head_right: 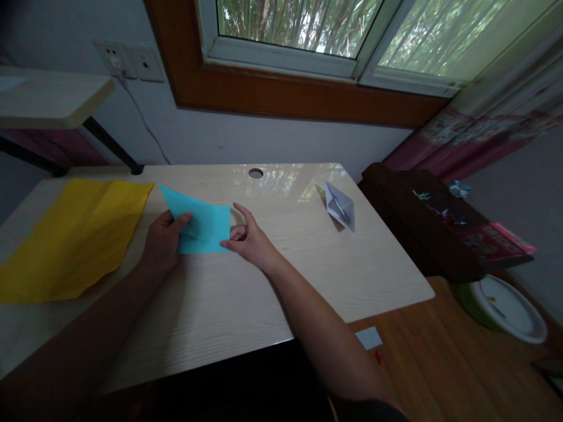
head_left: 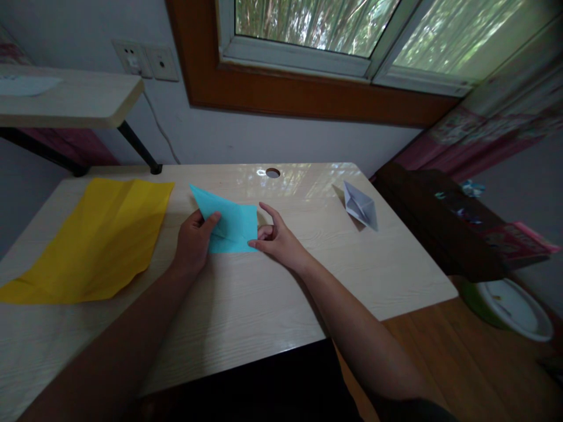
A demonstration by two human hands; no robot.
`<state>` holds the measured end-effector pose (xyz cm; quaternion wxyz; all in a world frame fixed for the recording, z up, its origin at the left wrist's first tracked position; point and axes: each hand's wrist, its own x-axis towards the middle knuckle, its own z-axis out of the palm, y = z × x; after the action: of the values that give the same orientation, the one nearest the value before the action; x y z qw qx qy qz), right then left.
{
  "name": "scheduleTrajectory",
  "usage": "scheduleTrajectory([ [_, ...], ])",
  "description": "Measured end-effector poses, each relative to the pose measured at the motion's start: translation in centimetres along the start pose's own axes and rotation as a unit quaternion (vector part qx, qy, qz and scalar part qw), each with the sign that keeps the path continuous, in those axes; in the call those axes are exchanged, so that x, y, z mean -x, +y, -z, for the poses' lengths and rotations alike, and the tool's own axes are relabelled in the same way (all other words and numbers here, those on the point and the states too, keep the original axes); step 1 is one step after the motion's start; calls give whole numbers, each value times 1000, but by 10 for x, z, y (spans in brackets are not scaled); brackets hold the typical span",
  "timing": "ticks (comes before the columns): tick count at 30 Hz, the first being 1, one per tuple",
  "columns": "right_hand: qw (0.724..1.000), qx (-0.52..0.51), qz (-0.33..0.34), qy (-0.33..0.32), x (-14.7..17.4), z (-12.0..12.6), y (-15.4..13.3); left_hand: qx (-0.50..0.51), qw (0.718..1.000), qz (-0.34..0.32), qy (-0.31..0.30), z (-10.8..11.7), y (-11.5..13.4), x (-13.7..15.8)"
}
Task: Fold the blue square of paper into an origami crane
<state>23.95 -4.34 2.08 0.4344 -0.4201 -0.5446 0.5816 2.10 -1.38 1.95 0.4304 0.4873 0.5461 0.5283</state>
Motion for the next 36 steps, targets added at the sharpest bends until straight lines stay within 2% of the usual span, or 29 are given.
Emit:
scheduleTrajectory([
  [6, 1000, -20, 14, -16, -3, 5, 7, 66, 997, 2, 26, -2, 1, -2],
  [15, 999, -41, 20, -19, -4, 7, 12, 97, 995, 5, 14, -2, -1, -4],
  [19, 999, -34, 19, -18, -4, 6, 11, 78, 997, -3, -19, 0, -3, -4],
  [24, 999, -23, 26, -22, -4, 7, 11, 12, 998, 36, -56, -1, 3, 1],
  [27, 999, -13, 37, -22, -4, 7, 12, 30, 995, 26, -97, -4, 8, 4],
  [31, 998, 7, 54, -15, -3, 5, 12, 36, 994, 19, -104, -6, 8, 6],
  [36, 996, 34, 74, 25, -2, 3, 10, 12, 988, 45, -148, -5, 8, 9],
])
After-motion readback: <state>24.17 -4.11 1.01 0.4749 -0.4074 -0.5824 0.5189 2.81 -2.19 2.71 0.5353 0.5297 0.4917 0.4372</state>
